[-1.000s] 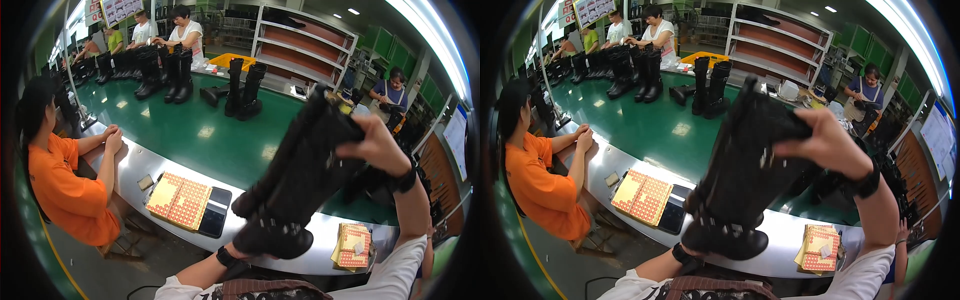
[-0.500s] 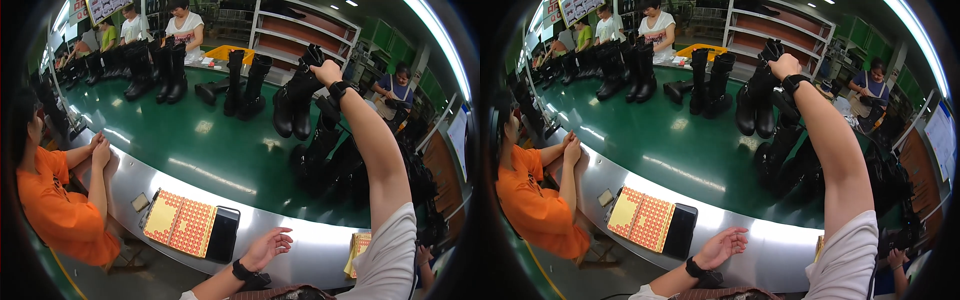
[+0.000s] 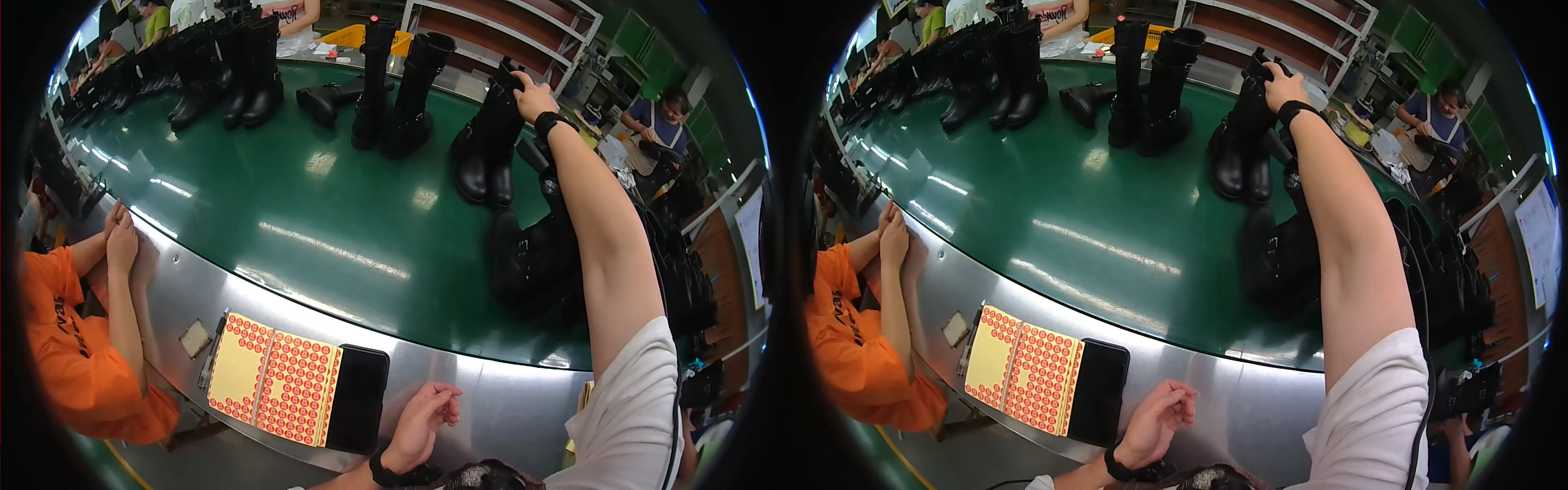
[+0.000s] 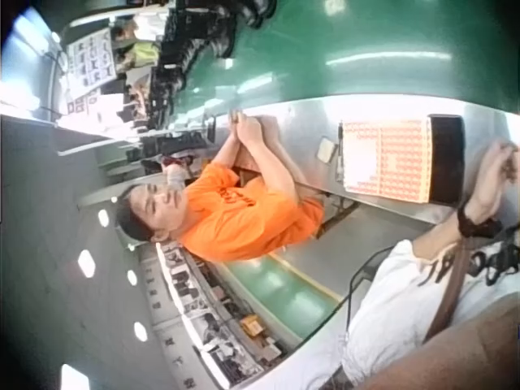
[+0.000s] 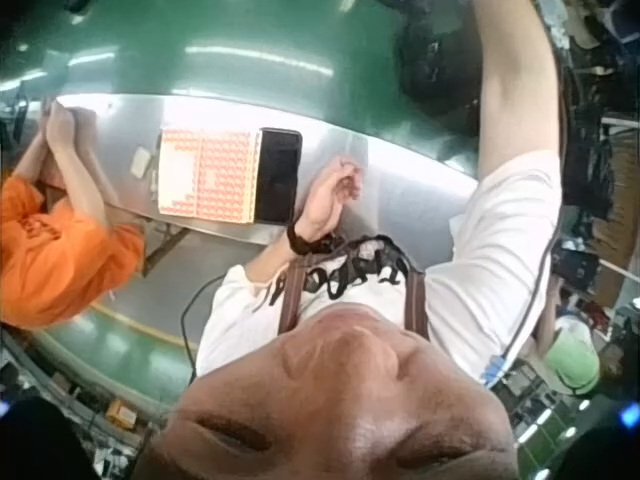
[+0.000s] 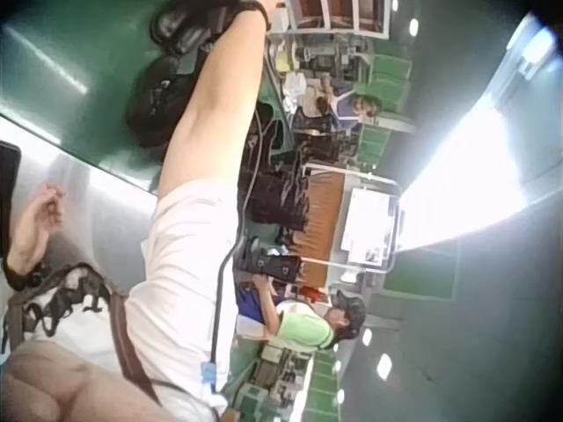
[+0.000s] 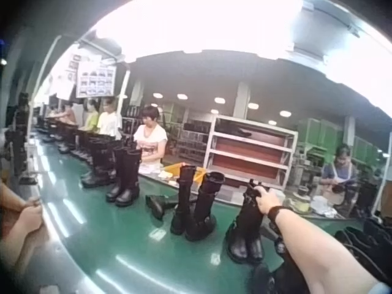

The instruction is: The recorder is inspecting and matching pairs of black quilted boots on a factory conveyor belt.

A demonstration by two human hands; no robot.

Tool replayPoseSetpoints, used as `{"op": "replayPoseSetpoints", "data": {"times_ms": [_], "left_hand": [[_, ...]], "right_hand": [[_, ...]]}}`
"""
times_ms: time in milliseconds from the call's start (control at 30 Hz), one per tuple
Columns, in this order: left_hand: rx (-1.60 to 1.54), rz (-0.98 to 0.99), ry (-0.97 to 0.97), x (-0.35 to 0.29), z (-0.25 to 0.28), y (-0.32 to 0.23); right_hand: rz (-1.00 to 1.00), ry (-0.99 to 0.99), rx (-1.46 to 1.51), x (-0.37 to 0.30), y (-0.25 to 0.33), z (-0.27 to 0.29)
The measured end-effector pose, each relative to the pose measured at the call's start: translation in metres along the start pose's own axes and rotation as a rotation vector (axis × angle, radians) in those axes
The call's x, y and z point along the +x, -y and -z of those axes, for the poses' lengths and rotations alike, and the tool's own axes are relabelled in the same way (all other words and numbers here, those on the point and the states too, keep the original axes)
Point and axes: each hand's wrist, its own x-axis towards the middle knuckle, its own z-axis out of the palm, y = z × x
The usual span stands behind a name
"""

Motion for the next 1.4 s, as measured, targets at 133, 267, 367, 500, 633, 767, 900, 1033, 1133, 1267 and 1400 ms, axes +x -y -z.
{"op": "replayPoseSetpoints", "data": {"times_ms": [133,267,367,500,633,767,900,1033,1133,1267,1400], "left_hand": [[-0.001,-0.015,-0.009,0.002,0.0,0.001],[0.021,-0.015,-0.026,0.005,0.002,0.007],[0.045,-0.018,-0.003,0.007,0.004,0.01],[0.062,-0.054,-0.005,0.009,0.002,0.013],[0.104,-0.078,0.011,0.011,0.0,0.016],[0.124,-0.09,0.017,0.013,0.003,0.018],[0.059,-0.094,0.02,0.013,0.008,0.018],[0.08,-0.095,0.044,0.015,0.011,0.019],[0.089,-0.092,0.034,0.016,0.012,0.018],[0.08,-0.073,0.028,0.017,0.015,0.017],[0.088,-0.074,0.039,0.018,0.017,0.015]], "right_hand": [[0.085,0.143,-0.079,0.007,0.0,0.029],[0.191,0.169,-0.155,-0.012,0.008,0.115],[0.36,0.08,-0.223,-0.068,0.014,0.196],[0.126,0.408,-0.054,-0.191,0.002,0.276],[0.05,0.702,-0.004,-0.271,-0.005,0.282],[0.088,0.676,0.177,-0.276,0.001,0.229],[0.274,0.214,0.055,-0.266,0.015,0.183],[0.45,0.038,0.165,-0.26,0.042,0.18],[0.579,-0.138,0.36,-0.255,0.075,0.185],[0.57,-0.184,0.446,-0.265,0.131,0.165],[0.5,0.076,0.305,-0.302,0.188,0.123]]}}
